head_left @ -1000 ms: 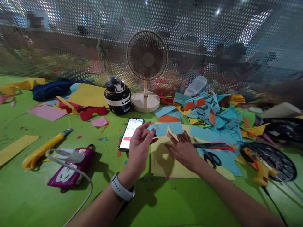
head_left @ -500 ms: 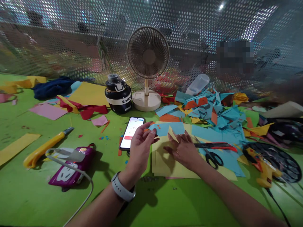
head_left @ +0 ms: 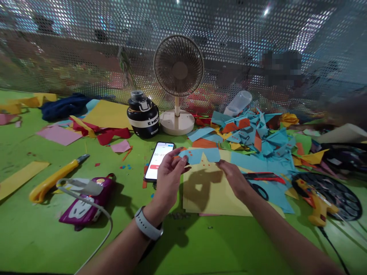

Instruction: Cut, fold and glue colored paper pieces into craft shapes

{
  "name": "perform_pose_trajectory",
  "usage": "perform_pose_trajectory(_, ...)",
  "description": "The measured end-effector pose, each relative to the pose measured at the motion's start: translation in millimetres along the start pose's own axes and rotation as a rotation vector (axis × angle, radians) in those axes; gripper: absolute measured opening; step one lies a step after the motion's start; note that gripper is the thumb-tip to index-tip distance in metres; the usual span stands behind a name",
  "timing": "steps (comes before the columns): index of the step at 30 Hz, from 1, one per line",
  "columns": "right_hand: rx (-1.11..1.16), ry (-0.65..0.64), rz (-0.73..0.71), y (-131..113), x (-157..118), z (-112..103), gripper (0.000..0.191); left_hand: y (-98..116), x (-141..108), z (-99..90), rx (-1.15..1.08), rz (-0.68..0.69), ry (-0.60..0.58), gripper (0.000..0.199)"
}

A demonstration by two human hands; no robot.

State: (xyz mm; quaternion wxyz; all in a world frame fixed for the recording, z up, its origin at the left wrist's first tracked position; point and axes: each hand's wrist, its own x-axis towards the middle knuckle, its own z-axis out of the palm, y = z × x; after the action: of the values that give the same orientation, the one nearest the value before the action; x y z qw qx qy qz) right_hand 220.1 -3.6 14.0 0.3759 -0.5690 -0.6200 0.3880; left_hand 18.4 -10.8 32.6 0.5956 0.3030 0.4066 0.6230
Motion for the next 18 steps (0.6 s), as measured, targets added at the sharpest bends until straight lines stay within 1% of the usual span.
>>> perform_pose_trajectory(5, 0.316, 0.082, 0.081, 7.4, 0.5, 4.5, 0.034, 0.4, 0.2, 0.3, 0.02, -0.001, 0.003, 0.041)
perform_pose_trajectory(7, 0.402, 0.072, 0.108, 6.9, 0.6, 5.7, 0.03, 0.1, 0.8, -0.2, 0.019, -0.002, 0.007, 0.043)
perform_pose_trajectory(10, 0.445, 0.034, 0.137, 3.8, 0.7, 5.0, 0.029, -1.3, 2.2, -1.4, 0.012, 0.013, 0.02, 0.045)
perform_pose_trajectory(15, 0.428, 0.023, 0.168, 3.9, 0.5, 1.6, 0.035, -4.0, 4.2, -3.5, 0.013, 0.022, 0.047, 0.047)
perform_pose_trajectory(18, 0.519, 0.033, 0.219, 4.0, -0.1, 1.0, 0.031, -4.9, 5.1, -4.2, 0.023, 0.019, 0.056, 0.048)
